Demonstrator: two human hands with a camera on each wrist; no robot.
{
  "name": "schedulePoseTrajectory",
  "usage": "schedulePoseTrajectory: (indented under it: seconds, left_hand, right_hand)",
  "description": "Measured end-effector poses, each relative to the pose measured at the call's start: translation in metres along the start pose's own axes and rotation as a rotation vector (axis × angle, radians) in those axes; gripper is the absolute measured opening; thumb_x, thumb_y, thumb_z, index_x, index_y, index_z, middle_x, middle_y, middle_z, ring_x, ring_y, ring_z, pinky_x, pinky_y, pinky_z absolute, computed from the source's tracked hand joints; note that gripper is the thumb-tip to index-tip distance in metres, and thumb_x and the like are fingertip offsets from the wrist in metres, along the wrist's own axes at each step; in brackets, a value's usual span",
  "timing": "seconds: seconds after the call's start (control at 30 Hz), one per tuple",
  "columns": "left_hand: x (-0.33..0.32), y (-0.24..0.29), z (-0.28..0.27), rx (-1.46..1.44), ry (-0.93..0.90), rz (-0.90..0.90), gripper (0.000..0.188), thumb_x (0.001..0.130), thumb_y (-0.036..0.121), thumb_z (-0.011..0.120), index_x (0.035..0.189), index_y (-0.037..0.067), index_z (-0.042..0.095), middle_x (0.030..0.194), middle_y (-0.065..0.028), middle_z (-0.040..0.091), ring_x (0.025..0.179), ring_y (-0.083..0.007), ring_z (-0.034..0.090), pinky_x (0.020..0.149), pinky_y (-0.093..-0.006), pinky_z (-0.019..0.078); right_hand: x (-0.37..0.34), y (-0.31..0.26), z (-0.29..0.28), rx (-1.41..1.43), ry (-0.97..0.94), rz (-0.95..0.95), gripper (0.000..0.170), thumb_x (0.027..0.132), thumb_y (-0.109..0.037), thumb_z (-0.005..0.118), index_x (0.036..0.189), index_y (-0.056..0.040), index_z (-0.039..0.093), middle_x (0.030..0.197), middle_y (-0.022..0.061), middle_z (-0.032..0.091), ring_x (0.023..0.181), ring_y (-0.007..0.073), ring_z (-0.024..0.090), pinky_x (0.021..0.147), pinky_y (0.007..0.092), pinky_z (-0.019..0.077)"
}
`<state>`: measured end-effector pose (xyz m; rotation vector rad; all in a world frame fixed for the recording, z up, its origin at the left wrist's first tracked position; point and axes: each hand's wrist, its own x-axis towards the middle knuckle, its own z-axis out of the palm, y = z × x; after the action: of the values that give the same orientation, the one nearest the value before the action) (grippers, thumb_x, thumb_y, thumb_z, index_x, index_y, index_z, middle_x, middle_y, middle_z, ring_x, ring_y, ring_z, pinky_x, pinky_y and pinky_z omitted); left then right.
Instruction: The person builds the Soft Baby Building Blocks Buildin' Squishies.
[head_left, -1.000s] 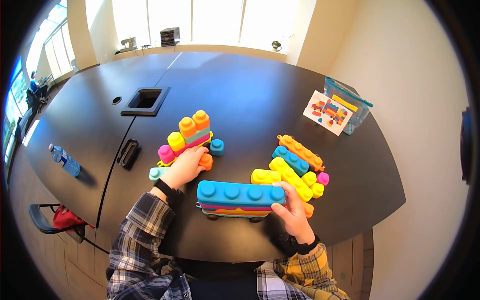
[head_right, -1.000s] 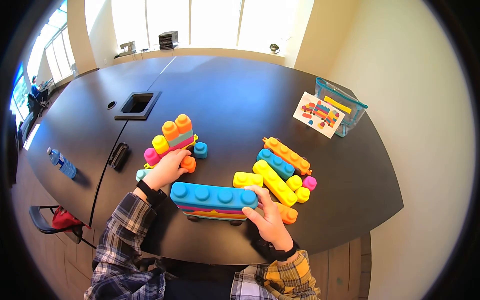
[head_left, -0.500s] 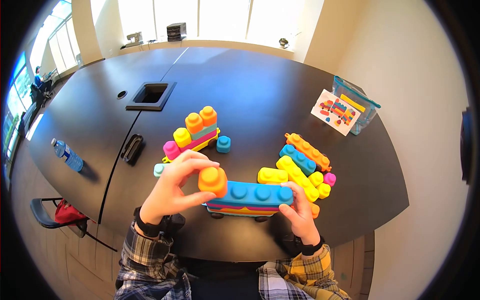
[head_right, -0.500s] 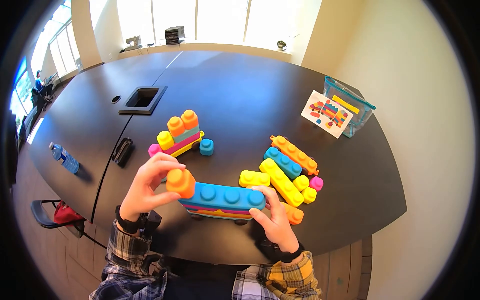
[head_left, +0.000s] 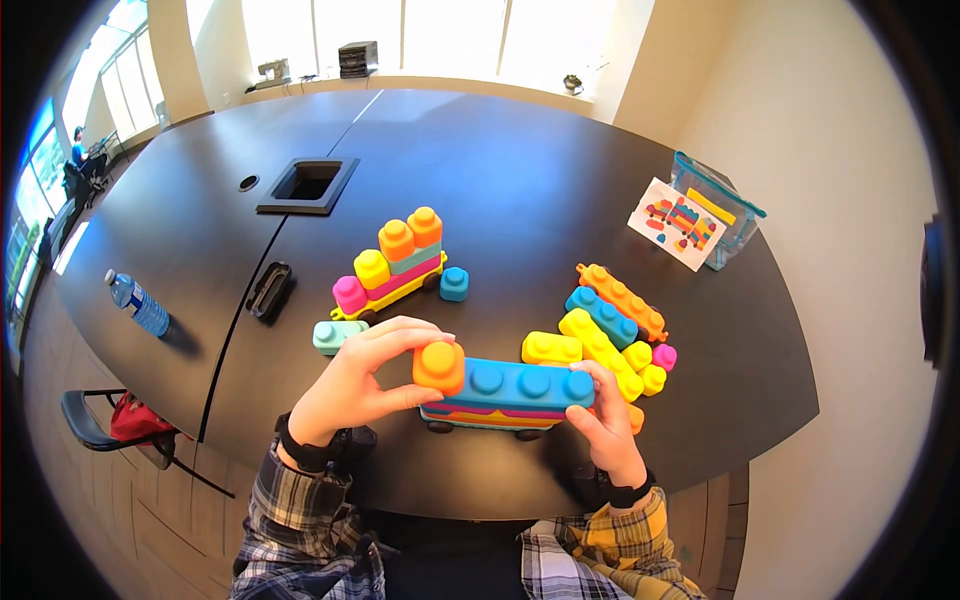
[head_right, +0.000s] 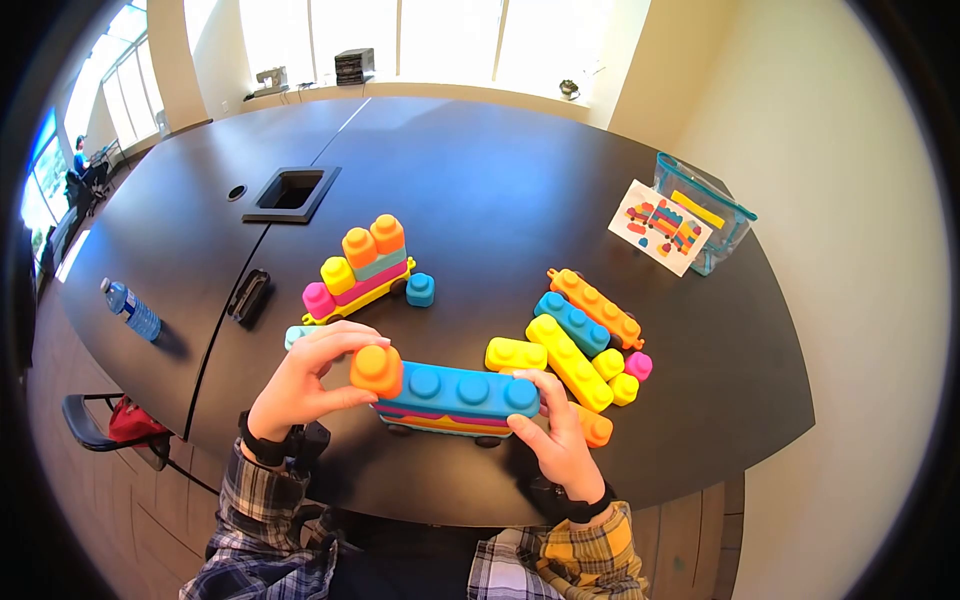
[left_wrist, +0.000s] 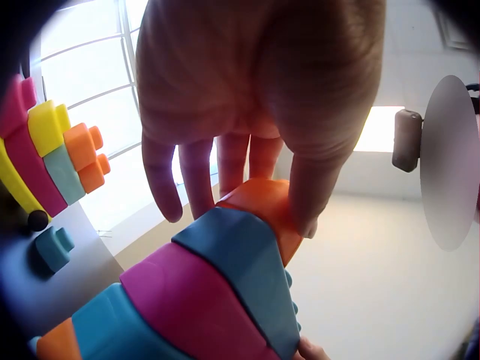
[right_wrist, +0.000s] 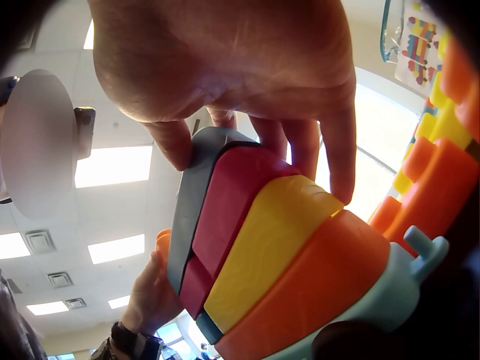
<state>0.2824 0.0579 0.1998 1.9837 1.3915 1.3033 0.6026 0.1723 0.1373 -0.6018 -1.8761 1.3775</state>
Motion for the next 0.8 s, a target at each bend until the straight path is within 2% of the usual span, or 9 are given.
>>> schedulePoseTrajectory:
  seconds: [0.07, 0.17, 0.33, 0.4, 0.57, 0.7, 0.73, 0.77, 0.8]
  left_hand:
    - [-0.001, -0.003, 0.001, -0.013, -0.007, -0.012, 0.059, 0.075, 0.016, 0.093, 0.128, 0.004, 0.069, 0.124, -0.0112, 0.071, 0.118, -0.0260, 0.067, 0.101, -0.0376, 0.0521]
    - [-0.008, -0.002, 0.006, -0.090, -0.054, -0.013, 0.064, 0.085, 0.011, 0.088, 0.142, 0.004, 0.060, 0.132, -0.0123, 0.067, 0.121, -0.0273, 0.066, 0.108, -0.0398, 0.0518]
    - [-0.025, -0.002, 0.017, -0.056, -0.080, -0.371, 0.080, 0.087, 0.008, 0.087, 0.152, 0.005, 0.042, 0.143, -0.0130, 0.058, 0.127, -0.0273, 0.066, 0.107, -0.0400, 0.0567]
    - [-0.029, -0.013, 0.022, -0.055, -0.081, -0.390, 0.073, 0.087, 0.006, 0.086, 0.148, 0.004, 0.047, 0.137, -0.0130, 0.062, 0.123, -0.0262, 0.068, 0.100, -0.0384, 0.0605]
    - [-0.017, -0.009, 0.018, -0.068, -0.079, -0.313, 0.055, 0.089, -0.002, 0.080, 0.139, 0.001, 0.057, 0.126, -0.0113, 0.069, 0.116, -0.0242, 0.071, 0.095, -0.0367, 0.0613]
    - [0.022, 0.015, 0.000, -0.045, 0.006, -0.257, 0.060, 0.086, -0.009, 0.077, 0.142, -0.001, 0.054, 0.129, -0.0132, 0.065, 0.117, -0.0226, 0.070, 0.099, -0.0373, 0.0602]
    - [0.038, 0.011, -0.002, -0.103, 0.060, -0.243, 0.058, 0.084, -0.007, 0.079, 0.138, 0.000, 0.057, 0.128, -0.0146, 0.065, 0.114, -0.0254, 0.069, 0.097, -0.0387, 0.0596]
    - [0.071, 0.007, -0.010, 0.285, 0.137, -0.016, 0.056, 0.082, -0.002, 0.081, 0.133, -0.001, 0.059, 0.128, -0.0174, 0.064, 0.111, -0.0309, 0.068, 0.094, -0.0402, 0.0587]
    - [0.089, -0.009, -0.011, 0.237, 0.152, -0.019, 0.054, 0.080, 0.001, 0.081, 0.129, -0.002, 0.060, 0.126, -0.0190, 0.064, 0.111, -0.0367, 0.066, 0.093, -0.0428, 0.0577]
  right_hand:
    - [0.000, 0.001, -0.001, -0.007, -0.002, 0.008, 0.053, 0.101, -0.023, 0.071, 0.146, -0.0058, 0.050, 0.140, 0.0142, 0.063, 0.130, 0.0262, 0.061, 0.113, 0.0401, 0.0456]
    - [0.000, 0.004, -0.003, 0.030, -0.016, 0.056, 0.059, 0.099, -0.020, 0.075, 0.149, -0.0059, 0.048, 0.141, 0.0138, 0.062, 0.132, 0.0258, 0.061, 0.114, 0.0408, 0.0450]
    - [0.012, -0.001, -0.012, -0.255, -0.117, 0.070, 0.064, 0.090, -0.015, 0.085, 0.145, -0.0034, 0.055, 0.138, 0.0148, 0.066, 0.128, 0.0260, 0.065, 0.110, 0.0418, 0.0511]
    - [0.014, -0.002, -0.014, -0.340, -0.190, 0.069, 0.065, 0.087, -0.014, 0.088, 0.143, -0.0025, 0.058, 0.136, 0.0152, 0.068, 0.125, 0.0260, 0.068, 0.107, 0.0417, 0.0542]
    - [0.017, -0.015, -0.013, -0.353, -0.180, 0.169, 0.061, 0.086, -0.013, 0.089, 0.139, -0.0010, 0.061, 0.127, 0.0132, 0.072, 0.109, 0.0233, 0.075, 0.097, 0.0376, 0.0607]
    - [0.046, -0.047, -0.027, -0.305, -0.117, 0.071, 0.056, 0.085, -0.011, 0.089, 0.134, -0.0005, 0.064, 0.122, 0.0096, 0.072, 0.103, 0.0168, 0.072, 0.094, 0.0363, 0.0610]
    - [0.060, -0.049, -0.031, -0.357, -0.057, -0.129, 0.056, 0.085, -0.010, 0.088, 0.135, -0.0008, 0.063, 0.120, 0.0087, 0.073, 0.104, 0.0183, 0.072, 0.092, 0.0362, 0.0608]
    - [0.091, -0.066, -0.041, -0.452, 0.011, -0.117, 0.056, 0.085, -0.009, 0.088, 0.135, -0.0020, 0.062, 0.120, 0.0098, 0.073, 0.105, 0.0192, 0.072, 0.093, 0.0358, 0.0599]
    - [0.111, -0.067, -0.048, -0.529, 0.026, -0.169, 0.056, 0.084, -0.008, 0.087, 0.134, -0.0027, 0.062, 0.119, 0.0113, 0.074, 0.106, 0.0227, 0.074, 0.094, 0.0370, 0.0595]
